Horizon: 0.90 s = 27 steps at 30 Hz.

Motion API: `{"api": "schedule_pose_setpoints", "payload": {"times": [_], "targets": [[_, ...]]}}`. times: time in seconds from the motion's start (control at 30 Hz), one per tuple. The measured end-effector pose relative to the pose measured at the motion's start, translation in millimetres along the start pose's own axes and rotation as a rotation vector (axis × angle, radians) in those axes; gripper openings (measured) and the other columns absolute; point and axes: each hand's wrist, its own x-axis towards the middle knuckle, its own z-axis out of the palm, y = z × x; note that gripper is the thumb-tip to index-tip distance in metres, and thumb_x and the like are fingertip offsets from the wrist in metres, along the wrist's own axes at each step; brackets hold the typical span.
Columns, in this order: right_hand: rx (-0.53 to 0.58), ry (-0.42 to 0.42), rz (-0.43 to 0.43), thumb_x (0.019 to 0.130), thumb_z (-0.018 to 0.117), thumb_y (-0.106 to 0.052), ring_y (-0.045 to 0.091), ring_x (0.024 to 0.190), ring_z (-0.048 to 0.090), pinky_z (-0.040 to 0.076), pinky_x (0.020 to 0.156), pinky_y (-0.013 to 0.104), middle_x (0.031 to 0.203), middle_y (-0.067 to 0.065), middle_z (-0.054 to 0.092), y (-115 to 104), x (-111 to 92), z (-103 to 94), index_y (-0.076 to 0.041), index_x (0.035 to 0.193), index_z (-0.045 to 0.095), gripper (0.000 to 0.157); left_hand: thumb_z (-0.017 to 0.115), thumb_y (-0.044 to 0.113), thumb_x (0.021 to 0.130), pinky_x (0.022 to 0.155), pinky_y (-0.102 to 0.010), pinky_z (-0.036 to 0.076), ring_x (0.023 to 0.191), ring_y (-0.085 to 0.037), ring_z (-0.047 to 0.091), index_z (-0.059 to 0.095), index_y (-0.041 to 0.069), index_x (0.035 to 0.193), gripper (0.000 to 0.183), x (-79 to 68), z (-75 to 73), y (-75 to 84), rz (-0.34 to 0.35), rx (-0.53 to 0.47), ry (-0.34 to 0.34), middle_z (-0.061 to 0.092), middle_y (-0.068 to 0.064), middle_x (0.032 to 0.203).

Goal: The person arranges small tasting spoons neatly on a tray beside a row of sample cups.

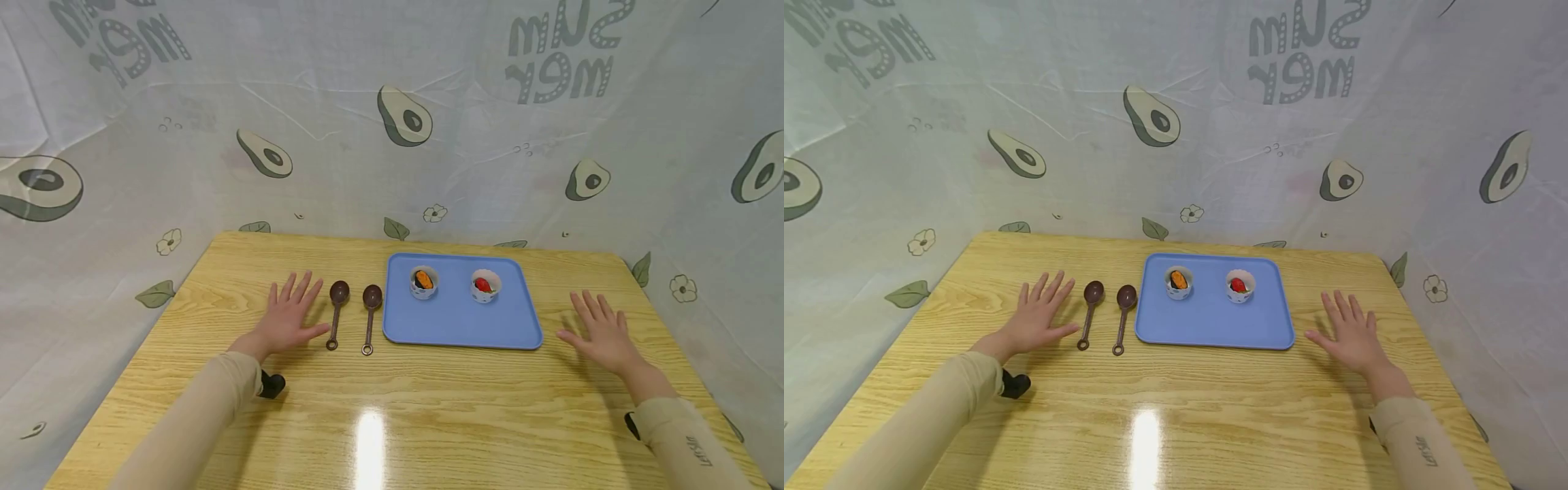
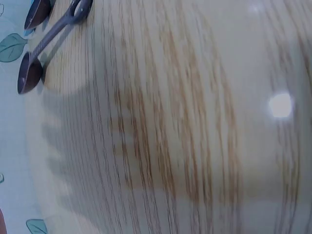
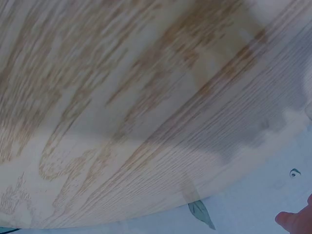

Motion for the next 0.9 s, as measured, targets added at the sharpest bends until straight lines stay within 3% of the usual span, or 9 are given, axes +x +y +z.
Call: {"api": "schedule_pose_setpoints", "payload": {"times": [0.2, 0.33, 0.73, 0.9], "targets": [[0.003, -0.008, -0.013, 0.093, 0.050, -0.048, 0.052, 0.138, 0.001, -0.001, 0.099, 0.077, 0.153, 0.028, 0.005, -1.9, 2.7, 4.3, -0.009, 0.151, 0.004, 0.084, 0.059, 0.052, 0.084, 0.108, -0.069, 0.002, 0.142, -0.044, 0.005, 0.021, 0.007, 0.149, 0.088, 4.1, 1.8, 11.4, 0.028, -0.023, 0.008, 0.010, -0.018, 0.156], [0.003, -0.028, -0.012, 0.092, 0.050, -0.049, 0.051, 0.139, 0.001, 0.000, 0.100, 0.077, 0.153, 0.028, 0.007, -5.9, 6.0, 7.0, -0.011, 0.152, 0.003, 0.085, 0.063, 0.048, 0.083, 0.109, -0.068, 0.007, 0.141, -0.043, 0.011, 0.025, 0.004, 0.147, 0.087, 8.4, 1.2, 22.6, 0.036, -0.046, 0.038, 0.019, -0.019, 0.154], [0.028, -0.028, -0.024, 0.089, 0.055, -0.050, 0.052, 0.138, 0.005, 0.001, 0.103, 0.074, 0.153, 0.027, 0.012, -14.8, 14.0, 16.6, -0.010, 0.151, 0.011, 0.086, 0.061, 0.054, 0.083, 0.108, -0.057, 0.029, 0.131, -0.040, 0.036, 0.036, 0.000, 0.142, 0.084, 21.7, 1.5, 54.2, -0.037, -0.061, 0.018, 0.041, -0.019, 0.142], [0.027, -0.062, -0.023, 0.091, 0.053, -0.049, 0.052, 0.138, 0.004, 0.000, 0.103, 0.074, 0.153, 0.028, 0.010, -17.9, 14.7, 15.7, -0.008, 0.151, 0.010, 0.085, 0.060, 0.055, 0.083, 0.104, -0.053, 0.038, 0.128, -0.039, 0.042, 0.041, -0.001, 0.138, 0.081, 29.0, 5.7, 65.3, -0.079, -0.120, -0.002, 0.045, -0.021, 0.139]]}}
